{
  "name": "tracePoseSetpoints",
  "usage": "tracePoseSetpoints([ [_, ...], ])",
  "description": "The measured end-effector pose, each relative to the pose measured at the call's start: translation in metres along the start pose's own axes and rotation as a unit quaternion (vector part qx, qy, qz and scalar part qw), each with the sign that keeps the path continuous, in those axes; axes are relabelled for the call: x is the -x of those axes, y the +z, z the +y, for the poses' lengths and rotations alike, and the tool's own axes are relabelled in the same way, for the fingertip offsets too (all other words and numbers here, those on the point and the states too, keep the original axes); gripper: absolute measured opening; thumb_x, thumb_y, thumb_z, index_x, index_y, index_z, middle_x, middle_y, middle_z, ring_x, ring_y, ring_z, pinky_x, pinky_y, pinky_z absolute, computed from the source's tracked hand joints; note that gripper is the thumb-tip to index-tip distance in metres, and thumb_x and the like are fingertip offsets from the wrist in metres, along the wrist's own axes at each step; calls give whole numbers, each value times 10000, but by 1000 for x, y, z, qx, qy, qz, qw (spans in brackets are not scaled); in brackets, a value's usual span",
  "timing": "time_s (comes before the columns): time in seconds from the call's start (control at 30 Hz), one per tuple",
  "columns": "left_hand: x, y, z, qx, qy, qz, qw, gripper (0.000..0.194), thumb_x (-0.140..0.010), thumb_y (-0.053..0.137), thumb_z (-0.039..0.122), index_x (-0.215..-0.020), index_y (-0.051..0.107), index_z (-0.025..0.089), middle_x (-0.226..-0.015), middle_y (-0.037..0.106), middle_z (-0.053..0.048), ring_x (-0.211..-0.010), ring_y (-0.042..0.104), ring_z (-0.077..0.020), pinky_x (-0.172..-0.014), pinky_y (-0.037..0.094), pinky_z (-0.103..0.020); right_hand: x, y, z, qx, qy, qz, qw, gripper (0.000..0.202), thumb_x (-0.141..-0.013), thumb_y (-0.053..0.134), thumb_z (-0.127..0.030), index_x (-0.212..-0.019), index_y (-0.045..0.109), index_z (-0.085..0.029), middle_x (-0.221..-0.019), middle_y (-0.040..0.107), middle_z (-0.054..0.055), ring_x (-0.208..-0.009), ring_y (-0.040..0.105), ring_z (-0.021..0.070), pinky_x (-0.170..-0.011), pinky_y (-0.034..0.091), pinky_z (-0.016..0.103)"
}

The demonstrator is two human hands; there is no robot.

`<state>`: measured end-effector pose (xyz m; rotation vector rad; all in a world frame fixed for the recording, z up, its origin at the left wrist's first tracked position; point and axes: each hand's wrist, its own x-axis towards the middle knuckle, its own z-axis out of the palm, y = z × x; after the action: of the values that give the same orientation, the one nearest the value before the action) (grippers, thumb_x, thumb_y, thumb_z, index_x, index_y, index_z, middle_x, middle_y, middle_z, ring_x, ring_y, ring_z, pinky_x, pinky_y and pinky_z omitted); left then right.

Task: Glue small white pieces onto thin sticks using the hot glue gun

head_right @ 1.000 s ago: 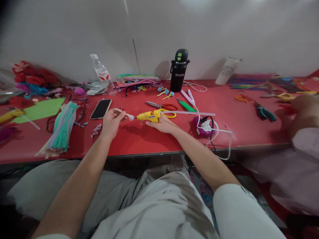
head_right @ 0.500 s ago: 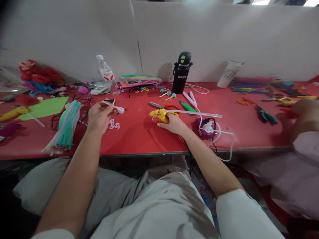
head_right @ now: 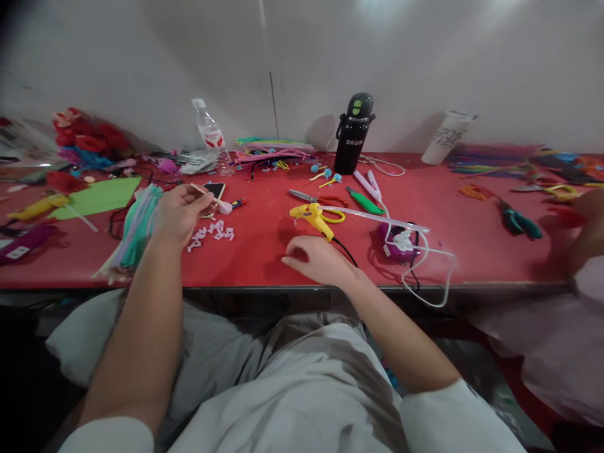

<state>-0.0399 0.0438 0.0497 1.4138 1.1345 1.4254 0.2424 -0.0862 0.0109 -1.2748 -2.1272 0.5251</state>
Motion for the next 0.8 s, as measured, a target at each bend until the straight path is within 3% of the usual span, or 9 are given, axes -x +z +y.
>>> tracePoseSetpoints([
  [0.03, 0, 0, 0, -8, 1, 1, 1000, 240, -691, 771, 258, -815, 594, 151, -694, 662, -14, -597, 646, -127, -645, 550, -254, -11, 7, -9, -9, -24, -54, 998, 144, -906, 590, -321, -946, 670, -207, -930, 708, 48, -827, 639, 175, -765, 467, 291],
  [0.1, -1, -2, 0, -19, 1, 5, 1000, 240, -696, 767, 262, -829, 599, 155, -699, 662, -11, -599, 648, -128, -643, 552, -254, -39, 26, -24, -7, -57, -97, 994, 147, -917, 570, -261, -980, 681, -190, -1007, 712, 68, -892, 645, 175, -811, 460, 287],
  [0.23, -5, -10, -3, -39, 19, 11, 999, 258, -696, 772, 278, -844, 597, 159, -705, 659, -7, -610, 656, -134, -648, 558, -255, -101, 69, -42, 40, -45, -113, 992, 183, -909, 575, -280, -1024, 687, -192, -1069, 701, 84, -950, 641, 198, -791, 457, 281],
  [0.37, -8, -18, -4, -56, 44, 14, 997, 263, -706, 762, 292, -861, 593, 164, -718, 662, -9, -615, 658, -135, -643, 555, -251, -138, 97, -54, 81, 24, -96, 992, 214, -908, 581, -354, -1047, 669, -217, -1083, 677, 86, -910, 639, 204, -727, 460, 279],
  [0.57, -6, -17, -3, -61, 59, 15, 996, 238, -713, 746, 279, -844, 576, 174, -711, 653, -4, -607, 653, -134, -629, 551, -252, -155, 120, -54, 102, 40, -68, 992, 150, -919, 581, -344, -964, 647, -216, -1111, 620, 85, -892, 633, 208, -691, 474, 297],
  [0.7, -5, -13, -4, -66, 48, 18, 996, 224, -725, 730, 285, -840, 568, 182, -703, 652, 1, -613, 656, -136, -643, 556, -259, -153, 127, -52, 103, -8, -73, 992, 139, -951, 514, -273, -1003, 599, -176, -1118, 597, 114, -899, 620, 219, -705, 491, 319],
  [0.8, -6, -13, -5, -68, 43, 21, 997, 222, -715, 732, 280, -833, 576, 176, -692, 654, -2, -613, 660, -139, -635, 552, -252, -137, 117, -54, 77, -68, -59, 993, 118, -957, 474, -215, -1006, 556, -146, -1095, 586, 136, -943, 594, 217, -800, 494, 337],
])
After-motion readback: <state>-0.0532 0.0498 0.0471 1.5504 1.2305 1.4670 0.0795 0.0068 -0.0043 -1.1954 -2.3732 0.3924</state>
